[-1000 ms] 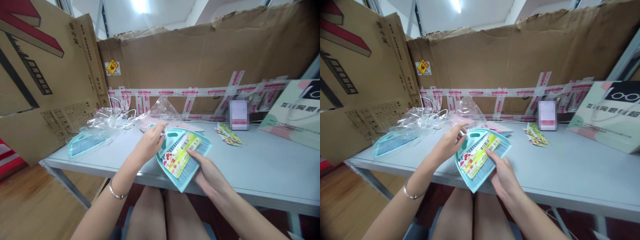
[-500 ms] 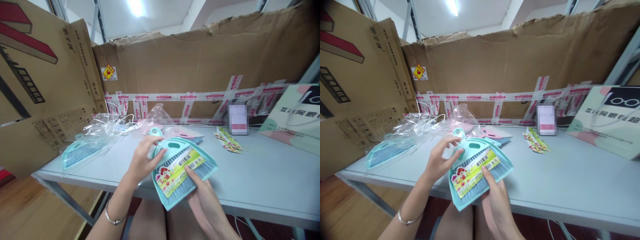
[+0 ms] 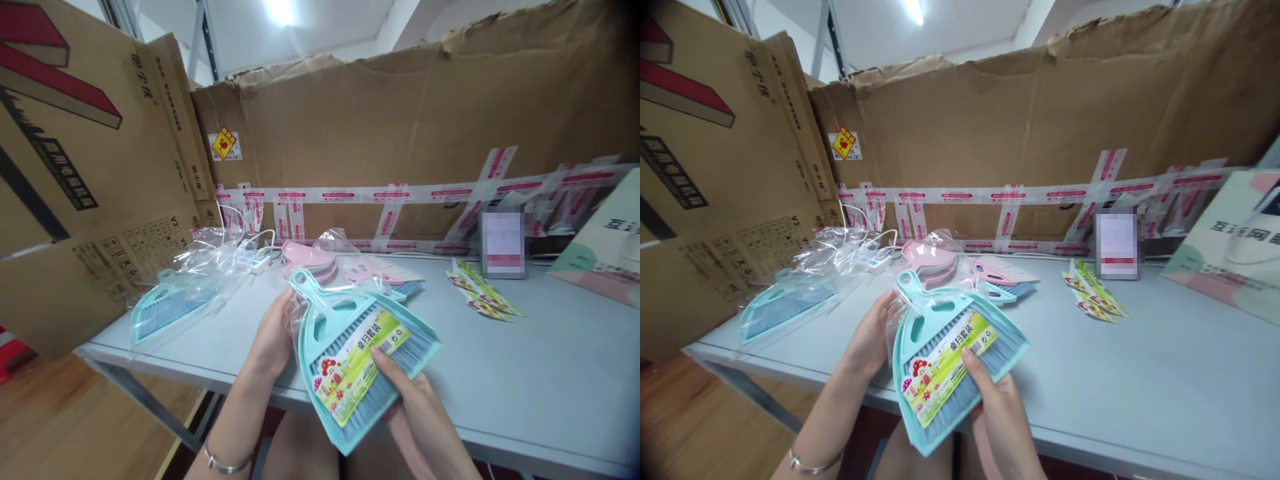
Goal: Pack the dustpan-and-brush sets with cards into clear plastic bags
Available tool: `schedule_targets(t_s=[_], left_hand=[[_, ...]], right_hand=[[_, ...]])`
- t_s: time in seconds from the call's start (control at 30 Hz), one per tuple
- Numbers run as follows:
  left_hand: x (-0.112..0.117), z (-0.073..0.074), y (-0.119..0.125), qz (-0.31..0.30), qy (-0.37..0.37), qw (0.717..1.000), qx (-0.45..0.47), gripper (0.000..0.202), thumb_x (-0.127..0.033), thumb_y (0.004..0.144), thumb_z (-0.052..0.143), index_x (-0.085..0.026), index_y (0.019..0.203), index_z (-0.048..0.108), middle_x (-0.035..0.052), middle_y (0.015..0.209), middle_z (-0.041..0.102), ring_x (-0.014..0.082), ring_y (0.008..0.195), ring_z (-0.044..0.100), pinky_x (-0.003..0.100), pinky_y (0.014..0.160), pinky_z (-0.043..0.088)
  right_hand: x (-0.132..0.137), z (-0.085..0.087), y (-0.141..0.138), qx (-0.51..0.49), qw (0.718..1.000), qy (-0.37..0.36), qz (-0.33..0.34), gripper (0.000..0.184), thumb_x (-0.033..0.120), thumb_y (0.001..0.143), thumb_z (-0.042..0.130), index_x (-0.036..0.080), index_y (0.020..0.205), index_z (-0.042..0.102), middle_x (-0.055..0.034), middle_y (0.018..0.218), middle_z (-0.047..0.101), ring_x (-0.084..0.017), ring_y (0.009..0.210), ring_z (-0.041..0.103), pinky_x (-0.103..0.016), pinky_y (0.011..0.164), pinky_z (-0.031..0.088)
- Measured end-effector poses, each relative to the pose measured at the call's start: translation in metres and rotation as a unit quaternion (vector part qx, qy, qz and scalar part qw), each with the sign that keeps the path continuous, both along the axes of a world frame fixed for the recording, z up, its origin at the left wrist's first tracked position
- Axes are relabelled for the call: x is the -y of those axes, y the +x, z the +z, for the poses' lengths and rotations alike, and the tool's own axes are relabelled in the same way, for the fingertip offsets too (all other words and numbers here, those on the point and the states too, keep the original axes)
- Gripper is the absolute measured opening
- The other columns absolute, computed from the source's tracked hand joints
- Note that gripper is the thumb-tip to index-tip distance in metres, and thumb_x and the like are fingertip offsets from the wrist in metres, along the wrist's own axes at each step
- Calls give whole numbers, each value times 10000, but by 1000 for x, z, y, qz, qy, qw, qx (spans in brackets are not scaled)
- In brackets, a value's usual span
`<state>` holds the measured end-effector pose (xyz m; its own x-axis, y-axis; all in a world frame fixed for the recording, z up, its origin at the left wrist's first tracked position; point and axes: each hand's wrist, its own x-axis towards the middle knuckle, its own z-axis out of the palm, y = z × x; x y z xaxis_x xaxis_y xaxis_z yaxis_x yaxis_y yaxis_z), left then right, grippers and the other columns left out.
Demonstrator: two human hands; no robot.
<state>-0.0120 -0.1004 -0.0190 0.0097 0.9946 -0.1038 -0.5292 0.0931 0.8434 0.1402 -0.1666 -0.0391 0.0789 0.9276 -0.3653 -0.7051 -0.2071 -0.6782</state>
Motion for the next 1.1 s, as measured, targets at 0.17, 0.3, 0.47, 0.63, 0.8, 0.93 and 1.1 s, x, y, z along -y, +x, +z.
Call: schedule_targets(t_s=[0.17,0.3,0.47,0.63,0.8,0.93,1.1], left_hand=[[16,-11,12,-50,-11,997,-52,825,-302,739,713,-260,1431,263,81,1143,662,253,1004,647,345,863,512],[29,-17,15,-86,-14,994,-61,984,-299,739,721,-273,1482,77,98,1332,545,273,1158,562,362,965,456],[42,-22,16,-98,21,994,-34,927,-327,773,683,-279,1485,91,77,1402,477,283,1252,474,358,1011,419],[48,-25,15,-172,20,983,-65,793,-355,806,645,-275,1468,217,98,1362,514,290,1208,510,387,980,445],[48,-22,16,-161,19,983,-88,676,-352,801,651,-260,1407,366,88,1304,568,272,1163,547,366,946,469],[44,-22,13,-156,-7,984,-89,649,-341,802,652,-228,1384,390,103,1241,613,261,1091,597,343,883,496],[36,-19,-5,-128,-71,985,-90,548,-312,770,678,-171,1272,510,102,1038,706,236,890,675,290,722,525]], right_hand=[[2,1,-3,-20,1000,-5,-20,886,286,554,838,200,1339,435,-65,1010,707,-267,973,652,-375,812,554],[2,2,-4,-57,998,-7,-41,956,228,547,829,241,1389,377,-54,1035,702,-262,951,662,-389,849,536],[4,0,-9,-78,994,-14,-72,947,213,595,800,281,1418,335,-31,1089,686,-236,953,662,-373,881,526],[3,-8,-13,-61,994,14,-89,863,315,711,735,344,1440,275,-12,1225,619,-211,1061,619,-338,879,538],[0,-8,-15,-71,994,-1,-79,858,290,679,756,373,1412,319,7,1242,607,-222,1058,619,-340,832,568],[-1,0,-5,-72,997,21,-25,780,246,640,773,301,1341,434,-32,1217,618,-241,1027,628,-346,789,581],[-4,-1,41,65,995,64,-32,509,346,635,788,207,1081,585,-56,1087,656,-209,980,625,-263,701,579]])
